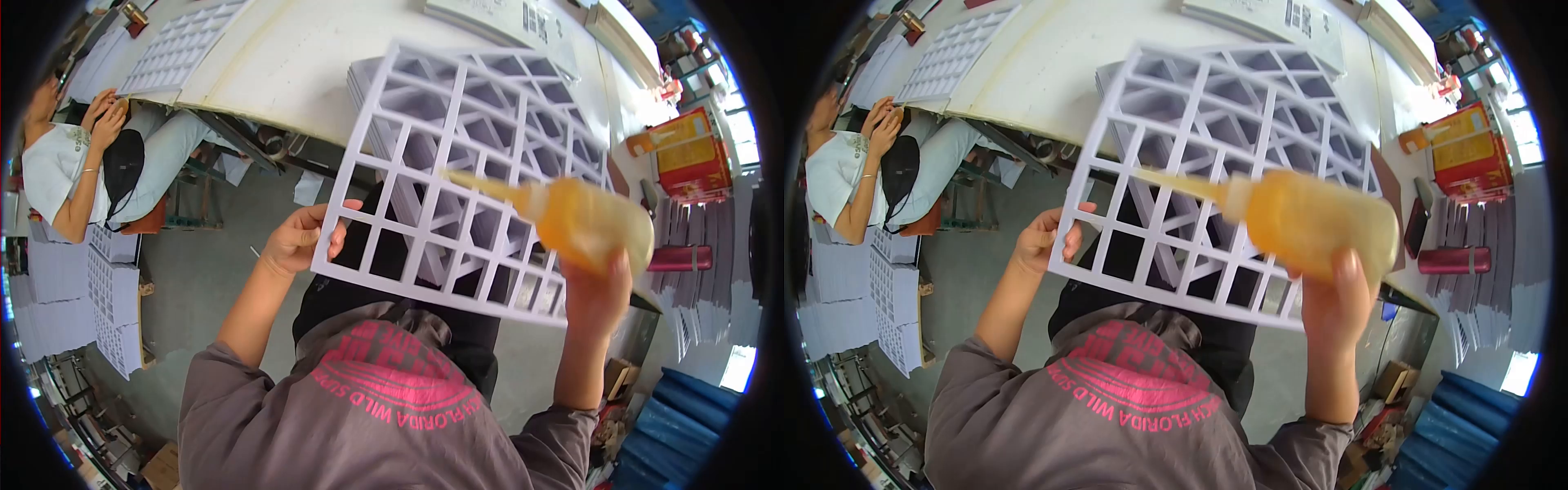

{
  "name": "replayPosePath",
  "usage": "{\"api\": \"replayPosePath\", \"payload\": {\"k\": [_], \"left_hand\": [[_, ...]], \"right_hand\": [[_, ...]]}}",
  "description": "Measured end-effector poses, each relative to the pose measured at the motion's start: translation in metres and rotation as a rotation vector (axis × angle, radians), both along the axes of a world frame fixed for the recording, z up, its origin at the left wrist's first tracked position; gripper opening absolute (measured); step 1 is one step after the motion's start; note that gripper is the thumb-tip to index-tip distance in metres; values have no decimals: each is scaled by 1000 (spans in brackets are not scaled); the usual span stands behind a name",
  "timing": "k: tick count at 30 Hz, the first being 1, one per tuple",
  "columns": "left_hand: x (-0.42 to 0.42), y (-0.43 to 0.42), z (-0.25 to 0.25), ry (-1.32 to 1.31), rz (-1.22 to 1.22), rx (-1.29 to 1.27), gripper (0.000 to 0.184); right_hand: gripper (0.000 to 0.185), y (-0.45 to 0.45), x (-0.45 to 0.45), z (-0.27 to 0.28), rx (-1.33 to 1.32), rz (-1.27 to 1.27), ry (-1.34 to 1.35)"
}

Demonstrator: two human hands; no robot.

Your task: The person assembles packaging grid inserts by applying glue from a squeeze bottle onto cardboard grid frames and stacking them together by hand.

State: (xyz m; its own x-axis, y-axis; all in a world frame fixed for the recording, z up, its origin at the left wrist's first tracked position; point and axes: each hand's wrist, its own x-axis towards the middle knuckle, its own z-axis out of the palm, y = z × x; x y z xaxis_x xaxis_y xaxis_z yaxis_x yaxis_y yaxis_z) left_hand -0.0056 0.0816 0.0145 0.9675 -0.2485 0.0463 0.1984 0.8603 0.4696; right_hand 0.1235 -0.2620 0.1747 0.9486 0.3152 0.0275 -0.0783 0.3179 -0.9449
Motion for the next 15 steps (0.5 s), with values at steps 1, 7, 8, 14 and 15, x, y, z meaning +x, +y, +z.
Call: {"api": "replayPosePath", "payload": {"k": [1,7,8,14,15], "left_hand": [[1,5,-3,41,10,-21,58],[-9,7,-14,137,61,-98,50],[-11,7,-18,118,66,-105,49],[-24,10,-21,84,115,-64,50],[-24,10,-19,76,109,-67,50]], "right_hand": [[55,10,21,3,-31,68,-33],[33,98,106,-29,-132,-4,-20],[35,111,114,-33,-132,0,-11],[49,156,157,-61,-172,14,-51],[50,159,160,-62,-201,4,-65]]}}
